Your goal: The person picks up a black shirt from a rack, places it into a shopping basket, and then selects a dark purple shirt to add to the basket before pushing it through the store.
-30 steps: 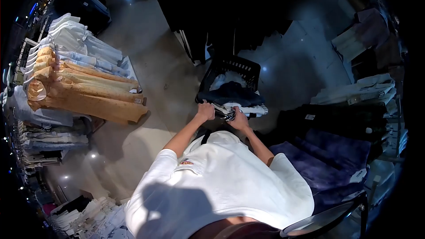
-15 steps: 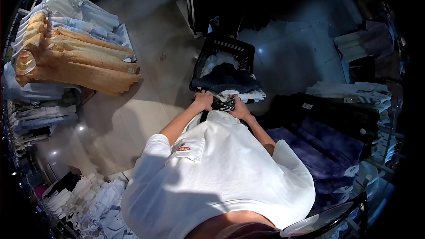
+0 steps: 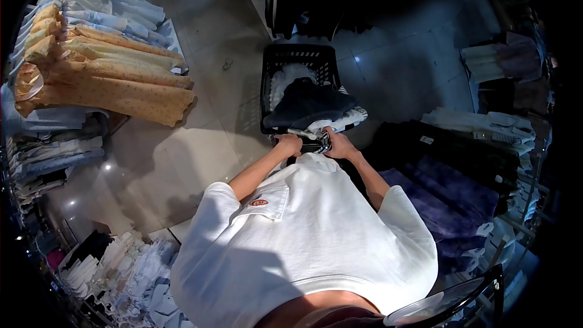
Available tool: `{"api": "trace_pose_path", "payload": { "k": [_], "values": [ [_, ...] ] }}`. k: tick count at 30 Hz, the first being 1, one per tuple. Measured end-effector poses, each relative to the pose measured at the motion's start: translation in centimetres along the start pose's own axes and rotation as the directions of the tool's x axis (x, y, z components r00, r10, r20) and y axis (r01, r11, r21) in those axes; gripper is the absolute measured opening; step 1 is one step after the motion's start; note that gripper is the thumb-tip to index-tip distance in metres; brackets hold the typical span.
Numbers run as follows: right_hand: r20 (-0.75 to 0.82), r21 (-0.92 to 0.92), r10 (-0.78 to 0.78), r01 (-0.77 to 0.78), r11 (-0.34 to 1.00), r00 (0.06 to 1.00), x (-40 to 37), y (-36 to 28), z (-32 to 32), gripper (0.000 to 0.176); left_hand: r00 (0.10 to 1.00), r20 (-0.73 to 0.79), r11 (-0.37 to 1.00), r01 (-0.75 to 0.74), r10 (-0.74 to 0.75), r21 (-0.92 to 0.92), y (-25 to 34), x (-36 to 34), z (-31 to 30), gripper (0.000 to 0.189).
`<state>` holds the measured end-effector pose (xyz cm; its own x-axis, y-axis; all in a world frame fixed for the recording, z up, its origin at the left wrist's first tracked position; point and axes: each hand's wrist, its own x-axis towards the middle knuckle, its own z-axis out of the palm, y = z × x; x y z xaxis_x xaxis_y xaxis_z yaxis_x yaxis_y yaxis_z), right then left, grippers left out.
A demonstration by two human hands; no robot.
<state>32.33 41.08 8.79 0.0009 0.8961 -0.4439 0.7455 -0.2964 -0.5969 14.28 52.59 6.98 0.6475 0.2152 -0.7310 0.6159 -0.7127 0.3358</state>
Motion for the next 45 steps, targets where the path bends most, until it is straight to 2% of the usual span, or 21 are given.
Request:
{"api": "trace_pose_path", "payload": {
  "k": [3,4,6,7,10,12,13,15,16,18,19,20,22,23,27,31,38,39,41,42,45],
  "values": [
    [-0.019,-0.055,-0.061,0.06,0.997,0.998,0.5,-0.3,-0.3,0.062,0.999,0.03,0.996,-0.028,0.026,0.08,-0.2,0.9,0.5,0.049],
    [-0.021,-0.059,-0.055,0.054,0.997,0.998,0.7,-0.3,-0.4,0.062,0.999,0.028,0.996,-0.035,0.033,0.08,-0.3,1.1,0.6,0.049],
    [-0.059,-0.089,-0.152,0.146,0.985,0.987,1.1,-0.5,-0.5,0.06,0.997,0.073,0.997,-0.035,0.03,0.068,-0.5,1.3,0.6,0.05],
    [-0.045,-0.095,-0.136,0.131,0.987,0.99,1.2,-0.6,-0.8,0.058,0.997,0.066,0.997,-0.035,0.031,0.07,-0.6,1.3,0.4,0.05],
    [-0.025,-0.131,-0.152,0.147,0.98,0.988,2.1,-1.0,-1.0,0.058,0.995,0.08,0.997,-0.057,0.053,0.045,-1.2,1.2,0.6,0.051],
    [-0.031,-0.15,-0.167,0.161,0.975,0.985,2.8,-1.5,-1.1,0.059,0.991,0.084,0.992,-0.096,0.103,-0.083,-2.2,0.9,0.5,0.053],
    [-0.033,-0.166,-0.181,0.174,0.971,0.983,3.1,-1.8,-1.2,0.059,0.992,0.079,0.992,-0.096,0.102,-0.081,-2.5,0.7,0.6,0.053],
    [-0.015,-0.178,-0.153,0.148,0.973,0.988,3.5,-2.6,-1.7,0.059,0.995,-0.048,0.992,-0.09,0.086,-0.091,-2.7,0.0,0.9,0.049],
    [0.006,-0.186,-0.119,0.118,0.975,0.993,3.9,-3.2,-1.8,0.059,0.995,-0.052,0.992,-0.089,0.084,-0.09,-3.0,-0.3,1.2,0.049],
    [-0.016,-0.18,-0.156,0.151,0.972,0.988,4.7,-3.6,-1.5,0.058,0.927,-0.362,0.962,-0.184,0.102,-0.2,-2.9,-1.3,1.7,0.044],
    [-0.034,-0.174,-0.188,0.179,0.968,0.982,5.2,-3.8,-1.3,0.058,0.894,-0.446,0.946,-0.176,0.037,-0.274,-2.6,-2.3,1.6,0.037],
    [-0.036,-0.178,-0.19,0.181,0.967,0.981,5.8,-4.0,-0.9,0.058,0.892,-0.451,0.946,-0.177,0.037,-0.272,-2.8,-2.6,1.7,0.037],
    [-0.032,-0.179,-0.171,0.162,0.97,0.985,6.7,-4.5,-0.5,0.057,0.871,-0.48,0.906,-0.117,-0.103,-0.406,-3.2,-2.6,1.9,0.035],
    [-0.031,-0.188,-0.188,0.179,0.966,0.982,7.4,-4.9,-0.1,0.058,0.863,-0.489,0.916,-0.087,-0.127,-0.392,-4.0,-2.3,2.1,0.034],
    [0.006,-0.181,-0.145,0.143,0.973,0.989,10.0,-5.9,1.3,0.058,0.835,-0.518,0.903,-0.063,-0.186,-0.425,-6.3,-3.7,1.5,0.029],
    [-0.04,-0.175,-0.205,0.196,0.965,0.978,12.2,-6.7,2.3,0.059,0.82,-0.528,0.915,-0.014,-0.22,-0.404,-8.5,-4.7,0.6,0.031],
    [0.0,-0.163,-0.223,0.219,0.962,0.975,15.8,-10.7,1.2,0.057,0.788,-0.539,0.91,0.063,-0.297,-0.41,-12.1,-5.8,-1.4,0.032],
    [0.011,-0.174,-0.198,0.197,0.965,0.98,16.6,-11.3,1.1,0.057,0.813,-0.491,0.904,0.097,-0.314,-0.416,-12.7,-5.9,-2.0,0.038],
    [0.023,-0.179,-0.164,0.165,0.97,0.986,17.8,-12.5,1.1,0.057,0.809,-0.489,0.9,0.107,-0.326,-0.423,-13.9,-6.6,-3.2,0.039],
    [0.001,-0.178,-0.23,0.227,0.958,0.973,19.0,-12.9,1.4,0.058,0.815,-0.468,0.89,0.122,-0.342,-0.439,-14.9,-7.2,-3.8,0.039],
    [0.022,-0.177,-0.216,0.217,0.96,0.976,21.2,-14.4,1.2,0.059,0.778,-0.52,0.906,0.143,-0.351,-0.398,-17.4,-6.4,-4.2,0.035]
  ]
}}
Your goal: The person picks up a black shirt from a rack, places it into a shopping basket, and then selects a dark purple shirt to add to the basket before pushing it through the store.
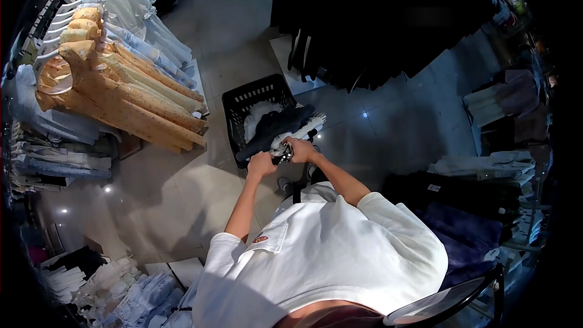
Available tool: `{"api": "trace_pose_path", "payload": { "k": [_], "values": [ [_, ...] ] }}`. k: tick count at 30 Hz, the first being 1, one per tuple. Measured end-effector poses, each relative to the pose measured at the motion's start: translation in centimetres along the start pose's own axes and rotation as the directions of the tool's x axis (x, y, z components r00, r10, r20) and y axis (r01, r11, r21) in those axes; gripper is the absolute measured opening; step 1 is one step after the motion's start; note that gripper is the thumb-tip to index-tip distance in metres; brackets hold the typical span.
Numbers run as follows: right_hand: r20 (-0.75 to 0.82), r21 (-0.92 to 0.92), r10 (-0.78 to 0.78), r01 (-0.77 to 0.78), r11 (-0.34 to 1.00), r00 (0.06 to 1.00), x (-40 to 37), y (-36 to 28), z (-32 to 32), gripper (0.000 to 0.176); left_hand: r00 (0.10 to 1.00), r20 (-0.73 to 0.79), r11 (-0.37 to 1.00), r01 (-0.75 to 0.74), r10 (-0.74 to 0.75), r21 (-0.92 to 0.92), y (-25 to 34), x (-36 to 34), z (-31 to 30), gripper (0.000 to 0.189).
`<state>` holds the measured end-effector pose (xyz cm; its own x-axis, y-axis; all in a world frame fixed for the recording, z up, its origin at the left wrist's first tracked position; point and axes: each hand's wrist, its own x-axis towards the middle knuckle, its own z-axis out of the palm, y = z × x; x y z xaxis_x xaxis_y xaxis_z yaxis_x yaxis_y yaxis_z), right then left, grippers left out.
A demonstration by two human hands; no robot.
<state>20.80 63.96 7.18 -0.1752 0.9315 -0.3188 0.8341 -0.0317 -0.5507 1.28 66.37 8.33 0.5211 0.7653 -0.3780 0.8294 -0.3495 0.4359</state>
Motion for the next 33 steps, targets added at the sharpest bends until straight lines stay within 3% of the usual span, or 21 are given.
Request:
{"api": "trace_pose_path", "payload": {
  "k": [5,9,10,11,14,16,21,23,24,25,27,28,29,31,33],
  "values": [
    [0.006,0.046,-0.039,0.039,0.998,0.999,3.6,-1.9,-0.8,0.056,0.994,-0.104,0.999,0.016,-0.013,0.036,-2.8,1.5,-2.0,0.033],
    [-0.061,0.073,-0.134,0.139,0.988,0.989,5.9,-2.0,-0.7,0.062,0.992,-0.102,0.994,0.079,-0.071,0.079,-4.0,2.6,-3.2,0.035],
    [-0.009,0.114,-0.133,0.133,0.985,0.991,6.6,-1.8,-0.8,0.066,0.991,-0.11,0.99,0.091,-0.079,0.11,-4.1,2.8,-3.5,0.036],
    [-0.071,0.115,-0.226,0.233,0.966,0.971,7.2,-1.7,-0.4,0.067,0.99,-0.113,0.984,0.106,-0.09,0.143,-4.3,2.8,-4.1,0.037],
    [-0.082,0.116,-0.3,0.308,0.944,0.95,7.3,-0.9,-1.2,0.07,0.988,-0.082,0.973,0.144,-0.131,0.179,-4.3,3.5,-3.7,0.038],
    [0.044,0.2,-0.332,0.317,0.927,0.942,7.1,-0.2,-2.3,0.078,0.983,-0.059,0.967,0.181,-0.173,0.181,-3.8,3.7,-3.9,0.038],
    [0.073,0.336,-0.435,0.389,0.858,0.897,6.3,3.4,-4.2,0.082,0.977,-0.018,0.957,0.21,-0.211,0.201,-4.0,4.4,-3.8,0.04],
    [0.052,0.367,-0.413,0.367,0.855,0.909,5.9,5.6,-5.0,0.078,0.967,-0.009,0.943,0.251,-0.255,0.218,-3.7,4.5,-3.6,0.04],
    [-0.054,0.348,-0.42,0.412,0.842,0.906,5.9,7.1,-4.8,0.064,0.964,0.013,0.94,0.254,-0.264,0.229,-4.0,4.7,-3.2,0.042],
    [-0.054,0.35,-0.418,0.409,0.842,0.907,5.8,7.5,-5.9,0.064,0.964,0.016,0.94,0.253,-0.264,0.231,-4.7,4.9,-3.2,0.042],
    [0.013,0.53,-0.282,0.232,0.816,0.959,5.3,9.1,-8.0,0.044,0.932,0.068,0.917,0.335,-0.357,0.219,-5.4,5.3,-3.1,0.045],
    [-0.112,0.534,-0.285,0.299,0.791,0.952,5.1,9.7,-9.0,0.032,0.918,0.064,0.901,0.367,-0.391,0.23,-5.5,5.3,-3.2,0.053],
    [-0.116,0.533,-0.286,0.302,0.79,0.951,4.7,10.6,-10.4,0.032,0.919,0.06,0.901,0.366,-0.388,0.232,-5.5,5.6,-3.5,0.053],
    [-0.21,0.56,-0.156,0.249,0.79,0.965,2.4,10.7,-15.9,0.029,0.91,0.232,0.934,0.307,-0.345,0.185,-6.9,5.7,-3.6,0.063],
    [-0.382,0.493,-0.156,0.343,0.8,0.911,1.4,13.2,-20.3,0.027,0.914,0.264,0.948,0.27,-0.308,0.17,-6.1,6.2,-4.5,0.069]
  ]
}}
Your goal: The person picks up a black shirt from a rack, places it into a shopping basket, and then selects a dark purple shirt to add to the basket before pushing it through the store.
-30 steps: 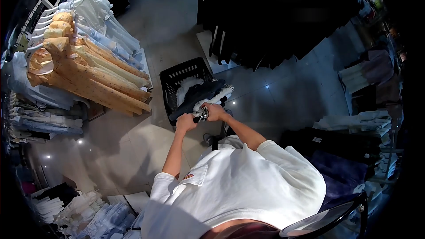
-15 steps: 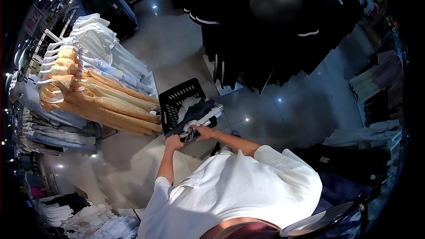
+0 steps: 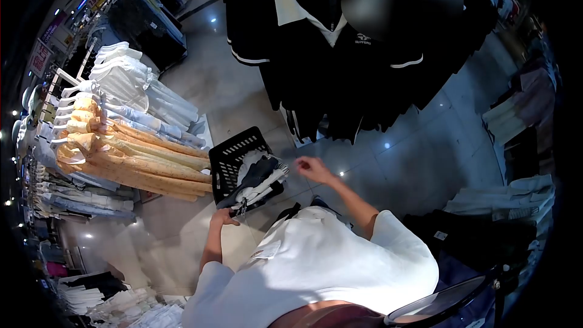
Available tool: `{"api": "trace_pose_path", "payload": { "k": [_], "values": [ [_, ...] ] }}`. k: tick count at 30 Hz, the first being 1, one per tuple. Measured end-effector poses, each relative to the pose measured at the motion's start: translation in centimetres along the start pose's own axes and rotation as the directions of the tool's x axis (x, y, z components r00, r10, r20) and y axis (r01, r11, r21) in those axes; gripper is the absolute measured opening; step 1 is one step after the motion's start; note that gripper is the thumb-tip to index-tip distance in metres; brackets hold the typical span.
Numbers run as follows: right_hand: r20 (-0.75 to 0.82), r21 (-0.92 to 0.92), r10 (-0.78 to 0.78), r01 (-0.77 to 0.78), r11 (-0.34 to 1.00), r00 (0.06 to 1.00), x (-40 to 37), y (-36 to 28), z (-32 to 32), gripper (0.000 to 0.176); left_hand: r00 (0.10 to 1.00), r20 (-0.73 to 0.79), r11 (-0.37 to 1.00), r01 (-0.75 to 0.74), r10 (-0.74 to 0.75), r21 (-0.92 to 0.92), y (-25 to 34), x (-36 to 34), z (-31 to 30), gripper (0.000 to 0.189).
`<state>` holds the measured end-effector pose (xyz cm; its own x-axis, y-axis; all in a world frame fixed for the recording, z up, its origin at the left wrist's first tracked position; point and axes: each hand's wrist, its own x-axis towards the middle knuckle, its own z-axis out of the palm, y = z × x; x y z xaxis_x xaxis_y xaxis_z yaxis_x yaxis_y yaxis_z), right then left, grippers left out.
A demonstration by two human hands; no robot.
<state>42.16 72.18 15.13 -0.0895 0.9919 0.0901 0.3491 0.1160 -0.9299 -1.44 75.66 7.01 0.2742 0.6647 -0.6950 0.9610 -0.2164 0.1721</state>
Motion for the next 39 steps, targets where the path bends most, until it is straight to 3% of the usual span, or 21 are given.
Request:
{"api": "trace_pose_path", "payload": {
  "k": [2,4,5,6,7,8,9,10,12,14,15,17,19,22,23,24,27,28,30,36,39],
  "values": [
    [-0.156,-0.118,-0.121,0.103,0.988,0.98,0.9,-2.8,-4.8,0.025,0.991,0.128,0.999,-0.035,0.035,0.004,1.7,-1.4,-4.1,0.071],
    [-0.273,-0.224,-0.206,0.147,0.964,0.939,1.8,-7.3,-9.9,0.022,0.994,0.099,0.996,-0.042,0.05,-0.075,5.5,-2.9,-10.0,0.073],
    [-0.341,-0.244,-0.228,0.148,0.958,0.912,2.1,-9.6,-12.0,0.02,0.986,-0.073,0.95,-0.164,0.15,-0.265,4.9,-1.6,-10.9,0.066],
    [-0.407,-0.269,-0.255,0.151,0.951,0.877,1.9,-11.8,-14.8,0.017,0.93,-0.289,0.915,-0.305,0.227,-0.263,8.8,-3.6,-14.1,0.05],
    [-0.45,-0.371,-0.364,0.2,0.907,0.816,2.6,-13.5,-16.6,0.016,0.832,-0.464,0.814,-0.479,0.303,-0.327,11.1,-4.5,-17.4,0.038],
    [-0.476,-0.473,-0.472,0.237,0.849,0.742,3.2,-15.1,-18.4,0.015,0.739,-0.588,0.794,-0.554,0.329,-0.252,12.8,-4.7,-20.5,0.032],
    [-0.491,-0.566,-0.569,0.256,0.784,0.659,3.6,-17.1,-20.0,0.014,0.634,-0.71,0.772,-0.602,0.306,-0.205,15.2,-5.8,-23.8,0.032],
    [-0.49,-0.655,-0.66,0.259,0.71,0.57,4.0,-19.0,-21.5,0.014,0.496,-0.796,0.807,-0.591,0.346,-0.018,17.3,-6.9,-27.1,0.03],
    [-0.41,-0.833,-0.814,0.196,0.518,0.41,4.9,-22.3,-24.7,0.016,0.321,-0.87,0.684,-0.729,0.374,0.025,20.9,-8.3,-32.9,0.029],
    [-0.35,-0.918,-0.875,0.064,0.392,0.336,5.2,-25.8,-27.3,0.027,0.078,-0.913,0.585,-0.789,0.401,0.19,25.1,-10.4,-37.6,0.03],
    [-0.321,-0.941,-0.883,-0.005,0.34,0.343,5.9,-27.1,-28.2,0.033,-0.054,-0.905,0.56,-0.77,0.423,0.307,26.8,-11.5,-39.8,0.03],
    [-0.289,-0.957,-0.87,-0.128,0.259,0.4,7.6,-28.1,-29.9,0.048,-0.215,-0.877,0.529,-0.727,0.43,0.438,28.9,-11.9,-43.7,0.032],
    [-0.301,-0.953,-0.824,-0.185,0.24,0.48,9.6,-27.7,-31.7,0.05,-0.272,-0.869,0.5,-0.73,0.414,0.467,30.7,-11.3,-46.9,0.037],
    [-0.343,-0.938,-0.768,-0.244,0.248,0.54,11.4,-27.4,-33.6,0.047,-0.256,-0.828,0.515,-0.681,0.499,0.521,32.9,-9.8,-49.7,0.045],
    [-0.397,-0.917,-0.707,-0.278,0.285,0.585,12.0,-27.3,-33.9,0.047,-0.098,-0.844,0.559,-0.709,0.527,0.431,33.3,-9.3,-50.1,0.052],
    [-0.447,-0.894,-0.642,-0.314,0.318,0.623,12.5,-27.4,-34.1,0.046,-0.107,-0.841,0.55,-0.712,0.53,0.437,33.6,-8.6,-50.4,0.052],
    [-0.469,-0.883,-0.614,-0.324,0.34,0.635,13.2,-28.0,-34.7,0.037,0.027,-0.814,0.599,-0.691,0.58,0.404,34.2,-6.9,-51.7,0.063],
    [-0.461,-0.887,-0.64,-0.307,0.344,0.614,13.3,-27.9,-34.7,0.036,0.166,-0.823,0.656,-0.696,0.544,0.293,34.5,-7.7,-51.4,0.063],
    [-0.482,-0.876,-0.646,-0.332,0.35,0.592,13.8,-27.7,-34.8,0.034,-0.003,-0.825,0.633,-0.641,0.565,0.435,34.4,-5.9,-51.5,0.062],
    [-0.496,-0.868,-0.61,-0.336,0.366,0.618,14.2,-28.7,-35.5,0.034,0.097,-0.792,0.561,-0.758,0.603,0.334,34.8,-7.3,-52.3,0.064],
    [-0.512,-0.859,-0.613,-0.375,0.35,0.601,13.9,-29.7,-35.6,0.033,0.018,-0.813,0.556,-0.738,0.582,0.382,34.9,-7.5,-52.8,0.065]
  ]
}}
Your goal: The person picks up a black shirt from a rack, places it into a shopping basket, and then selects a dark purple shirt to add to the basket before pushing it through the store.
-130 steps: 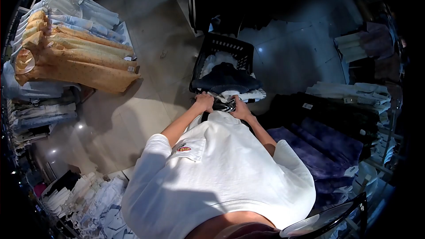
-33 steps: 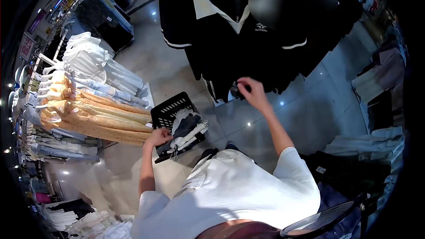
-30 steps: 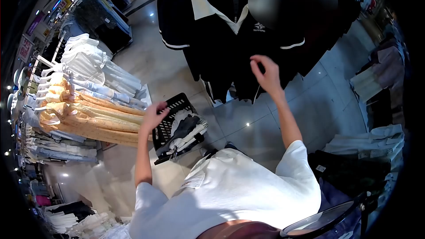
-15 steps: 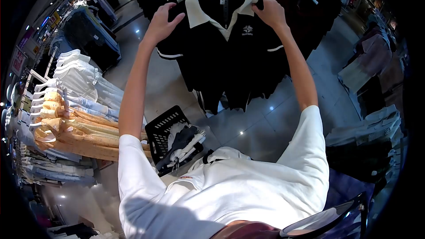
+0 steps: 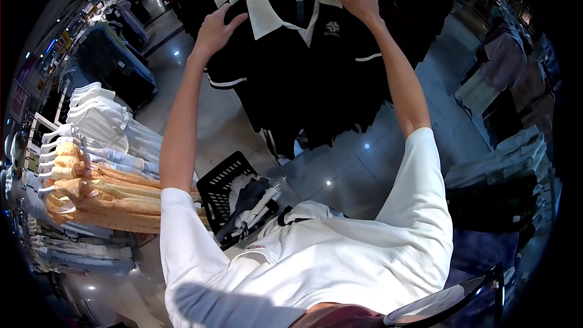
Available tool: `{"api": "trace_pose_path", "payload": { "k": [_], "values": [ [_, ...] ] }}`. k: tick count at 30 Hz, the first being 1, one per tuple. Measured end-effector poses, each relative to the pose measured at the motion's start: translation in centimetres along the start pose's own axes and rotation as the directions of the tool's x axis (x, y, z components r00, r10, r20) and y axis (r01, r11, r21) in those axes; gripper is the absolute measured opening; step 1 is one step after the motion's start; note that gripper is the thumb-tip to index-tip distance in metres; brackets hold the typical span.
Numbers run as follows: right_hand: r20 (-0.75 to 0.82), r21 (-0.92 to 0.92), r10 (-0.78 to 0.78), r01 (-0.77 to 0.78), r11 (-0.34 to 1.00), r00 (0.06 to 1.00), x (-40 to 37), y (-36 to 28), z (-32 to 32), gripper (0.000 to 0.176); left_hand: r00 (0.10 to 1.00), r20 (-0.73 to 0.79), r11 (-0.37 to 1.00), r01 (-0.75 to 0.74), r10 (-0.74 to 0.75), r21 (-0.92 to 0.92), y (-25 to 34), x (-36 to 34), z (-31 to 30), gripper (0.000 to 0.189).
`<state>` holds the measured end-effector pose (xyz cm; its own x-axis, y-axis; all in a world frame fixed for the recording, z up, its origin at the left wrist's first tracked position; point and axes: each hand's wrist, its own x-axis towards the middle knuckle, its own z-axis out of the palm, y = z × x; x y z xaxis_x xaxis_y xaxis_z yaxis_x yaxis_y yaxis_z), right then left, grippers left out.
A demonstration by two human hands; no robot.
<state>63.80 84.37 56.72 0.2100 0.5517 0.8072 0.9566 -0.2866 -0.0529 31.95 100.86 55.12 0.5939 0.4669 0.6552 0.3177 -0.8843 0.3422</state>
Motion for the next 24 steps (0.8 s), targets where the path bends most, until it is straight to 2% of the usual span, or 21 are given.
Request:
{"api": "trace_pose_path", "payload": {
  "k": [2,4,5,8,9,11,13,15,17,19,21,22,24],
  "values": [
    [-0.016,0.007,0.007,-0.007,1.0,1.0,0.0,0.7,-0.4,0.033,0.999,-0.03,0.999,-0.04,0.04,0.005,0.8,0.1,-0.5,0.069],
    [-0.007,-0.014,0.04,-0.04,0.999,0.999,-0.6,0.8,-1.4,0.034,0.999,0.019,0.999,-0.039,0.039,0.0,1.3,-0.2,-1.0,0.072],
    [-0.054,-0.018,0.008,-0.009,1.0,0.999,-1.1,1.2,-1.7,0.036,0.997,0.063,0.999,-0.045,0.045,-0.001,1.7,-0.4,-1.0,0.075],
    [-0.078,-0.004,0.058,-0.059,0.998,0.995,-2.8,2.8,-1.2,0.041,0.992,0.045,0.993,-0.115,0.114,0.018,1.8,-1.3,0.0,0.08],
    [0.009,0.106,0.233,-0.233,0.967,0.972,-4.1,-1.1,-5.7,0.025,0.988,0.037,0.988,-0.149,0.148,0.03,2.1,-1.5,0.4,0.081],
    [-0.006,0.121,0.231,-0.228,0.966,0.973,-5.7,0.1,-5.4,0.026,0.99,0.09,0.994,-0.112,0.111,0.002,4.0,-2.8,0.4,0.083],
    [-0.024,0.068,0.234,-0.232,0.97,0.972,-8.3,-0.8,-7.0,0.023,0.981,0.195,1.0,-0.01,0.016,-0.029,5.1,-4.2,1.1,0.083],
    [-0.041,0.026,0.228,-0.227,0.973,0.973,-10.6,0.0,-6.8,0.02,0.981,0.19,0.999,-0.024,0.03,-0.03,5.4,-6.2,2.0,0.083],
    [-0.055,-0.083,0.176,-0.18,0.98,0.983,-13.4,2.8,-5.0,0.042,0.957,0.287,0.999,-0.022,0.034,-0.047,6.4,-8.1,1.8,0.083],
    [-0.033,-0.068,0.183,-0.185,0.98,0.983,-15.8,1.8,-5.7,0.04,0.944,0.328,0.997,-0.002,0.025,-0.071,5.5,-9.5,2.6,0.082],
    [-0.002,-0.075,0.192,-0.192,0.979,0.981,-17.8,1.1,-6.2,0.036,0.889,0.454,0.971,0.054,0.06,-0.232,5.3,-10.8,2.8,0.08],
    [-0.009,-0.053,0.181,-0.181,0.982,0.984,-18.8,0.5,-6.5,0.033,0.885,0.463,0.971,0.064,0.051,-0.231,5.4,-11.4,3.1,0.08],
    [-0.003,-0.035,0.184,-0.184,0.982,0.983,-20.3,-0.4,-6.8,0.033,0.902,0.398,0.951,-0.043,0.168,-0.305,6.3,-12.6,4.1,0.076]
  ]
}}
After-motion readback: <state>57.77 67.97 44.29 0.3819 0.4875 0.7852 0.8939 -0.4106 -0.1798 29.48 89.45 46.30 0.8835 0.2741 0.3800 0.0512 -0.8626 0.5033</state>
